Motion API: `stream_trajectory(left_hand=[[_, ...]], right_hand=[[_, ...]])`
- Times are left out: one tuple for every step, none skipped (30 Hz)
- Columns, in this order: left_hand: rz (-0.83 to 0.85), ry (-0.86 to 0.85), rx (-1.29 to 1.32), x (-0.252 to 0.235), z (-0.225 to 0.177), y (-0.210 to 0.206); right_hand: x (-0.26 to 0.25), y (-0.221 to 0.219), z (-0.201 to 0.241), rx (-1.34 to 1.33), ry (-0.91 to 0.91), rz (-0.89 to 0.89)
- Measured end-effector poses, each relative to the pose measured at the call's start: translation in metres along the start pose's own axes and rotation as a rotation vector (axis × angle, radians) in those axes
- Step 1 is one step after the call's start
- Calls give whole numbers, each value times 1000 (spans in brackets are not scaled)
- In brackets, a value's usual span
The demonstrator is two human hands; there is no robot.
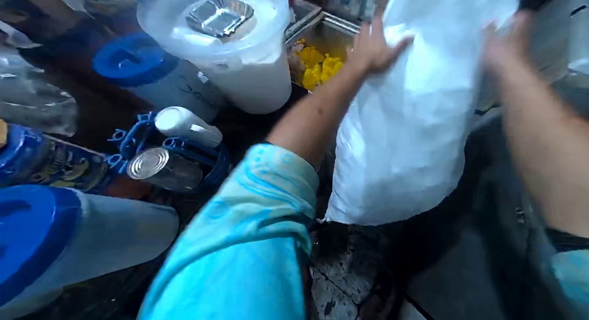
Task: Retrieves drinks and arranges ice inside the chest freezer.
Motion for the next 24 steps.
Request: stream_trajectory(left_hand=[[57, 27, -126, 11, 35, -44], [111, 39, -227, 20, 66, -83], [166, 36, -299, 33, 94, -126], [214, 24, -357, 43, 117, -166], [252, 6, -387, 54, 138, -207], [266, -22, -388, 70, 156, -244], [251, -65, -368, 84, 168, -269], [190, -108, -334, 98, 173, -282], [110, -150, -308, 109, 175, -286], [37, -191, -297, 116, 172, -286], [7, -206, -296, 118, 166, -287], [24, -186, -307, 119, 162, -286], [77, -139, -336, 117, 157, -284], [113, -83, -358, 109, 150, -276], [125, -16, -367, 94, 141, -261], [121, 57, -365, 75, 133, -244], [92, 104, -364, 53, 129, -228], [61, 134, -360, 31, 130, -220], [52, 173, -355, 13, 138, -222], [74, 228, -346, 0, 150, -231], [110, 289, -342, -6, 165, -245], [127, 328, -373, -4, 178, -259], [104, 344, -427, -2, 181, -264], [50, 350, -452, -2, 180, -263]], right_hand=[[15, -54, -28, 89, 14, 120], [26, -103, -59, 141, 6, 214], [36, -146, -93, 180, -18, 286], [42, -180, -125, 207, -43, 324], [53, -208, -154, 218, -71, 348], [68, -227, -179, 230, -93, 352], [78, -239, -194, 211, -103, 325], [87, -244, -205, 168, -92, 266], [97, -248, -211, 109, -63, 211], [105, -247, -217, 56, -45, 154], [110, -245, -223, 16, -52, 113], [113, -244, -227, -16, -92, 107], [114, -245, -228, -45, -151, 133], [109, -244, -225, -82, -203, 156], [100, -241, -220, -116, -244, 163], [89, -236, -215, -129, -270, 149], [75, -232, -211, -125, -279, 131], [62, -233, -209, -101, -278, 123], [52, -240, -212, -71, -273, 129], [44, -252, -215, -35, -268, 142], [42, -264, -218, 4, -269, 156], [44, -271, -222, 6, -281, 146], [45, -275, -224, -12, -299, 134], [43, -275, -225, -27, -312, 125]])
Point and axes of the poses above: each hand's wrist, its own x-axis away from the middle knuckle, its own y-axis out of the back of the hand, z = x × y, the point moved 10 cm from there along -x, towards the middle knuckle, and after that the axes turned 1 degree about y, right-handed, at the moved point
